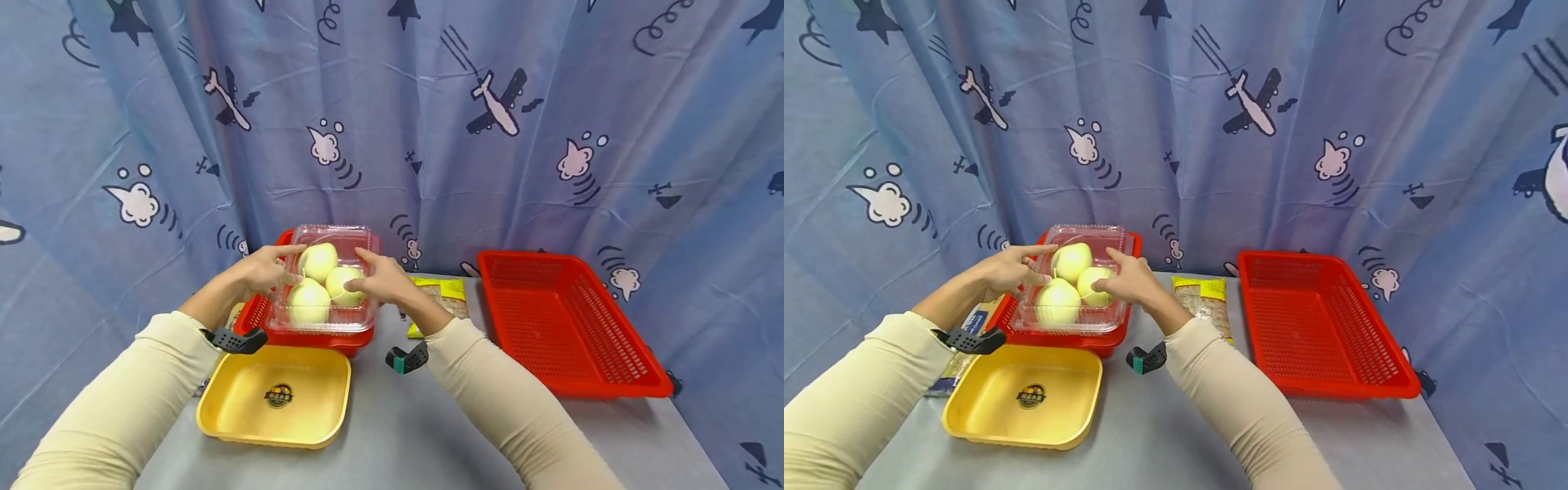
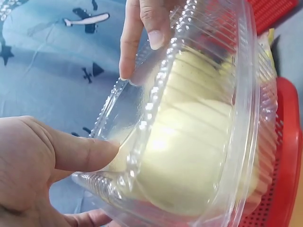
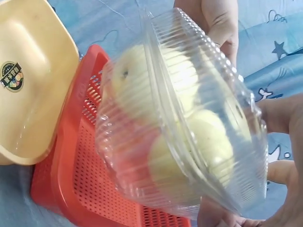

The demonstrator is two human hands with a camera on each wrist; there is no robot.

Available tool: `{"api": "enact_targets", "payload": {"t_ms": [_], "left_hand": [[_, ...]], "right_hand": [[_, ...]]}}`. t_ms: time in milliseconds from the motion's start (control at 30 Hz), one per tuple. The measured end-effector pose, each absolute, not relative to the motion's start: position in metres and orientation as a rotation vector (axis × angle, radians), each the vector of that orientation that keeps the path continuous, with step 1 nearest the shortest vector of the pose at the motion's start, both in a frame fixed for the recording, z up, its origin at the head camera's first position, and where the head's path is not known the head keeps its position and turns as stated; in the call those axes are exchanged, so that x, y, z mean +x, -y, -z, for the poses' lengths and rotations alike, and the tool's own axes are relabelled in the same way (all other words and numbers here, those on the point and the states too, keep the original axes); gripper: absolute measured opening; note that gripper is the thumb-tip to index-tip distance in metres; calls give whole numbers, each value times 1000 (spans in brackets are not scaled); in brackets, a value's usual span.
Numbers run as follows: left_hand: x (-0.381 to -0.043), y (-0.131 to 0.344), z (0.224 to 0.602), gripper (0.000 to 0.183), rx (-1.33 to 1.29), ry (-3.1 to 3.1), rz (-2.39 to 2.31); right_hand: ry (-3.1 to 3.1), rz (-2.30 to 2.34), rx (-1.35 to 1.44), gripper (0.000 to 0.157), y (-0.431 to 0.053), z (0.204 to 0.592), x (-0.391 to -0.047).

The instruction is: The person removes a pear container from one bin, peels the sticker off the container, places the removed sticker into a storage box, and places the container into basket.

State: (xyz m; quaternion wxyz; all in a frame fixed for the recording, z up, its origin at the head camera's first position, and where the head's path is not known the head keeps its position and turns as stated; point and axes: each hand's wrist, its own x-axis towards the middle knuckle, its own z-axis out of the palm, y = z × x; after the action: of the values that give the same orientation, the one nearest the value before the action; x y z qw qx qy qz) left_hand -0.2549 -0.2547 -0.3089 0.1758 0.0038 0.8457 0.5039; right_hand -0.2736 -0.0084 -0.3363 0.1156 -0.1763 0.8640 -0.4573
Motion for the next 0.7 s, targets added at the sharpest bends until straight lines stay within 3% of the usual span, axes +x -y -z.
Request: {"api": "enact_targets", "payload": {"t_ms": [700], "left_hand": [[-287, 279, 359, 73, -59, -2497, -1488]], "right_hand": [[-2675, 1191, -467, 82, 48, 379, -304]]}}
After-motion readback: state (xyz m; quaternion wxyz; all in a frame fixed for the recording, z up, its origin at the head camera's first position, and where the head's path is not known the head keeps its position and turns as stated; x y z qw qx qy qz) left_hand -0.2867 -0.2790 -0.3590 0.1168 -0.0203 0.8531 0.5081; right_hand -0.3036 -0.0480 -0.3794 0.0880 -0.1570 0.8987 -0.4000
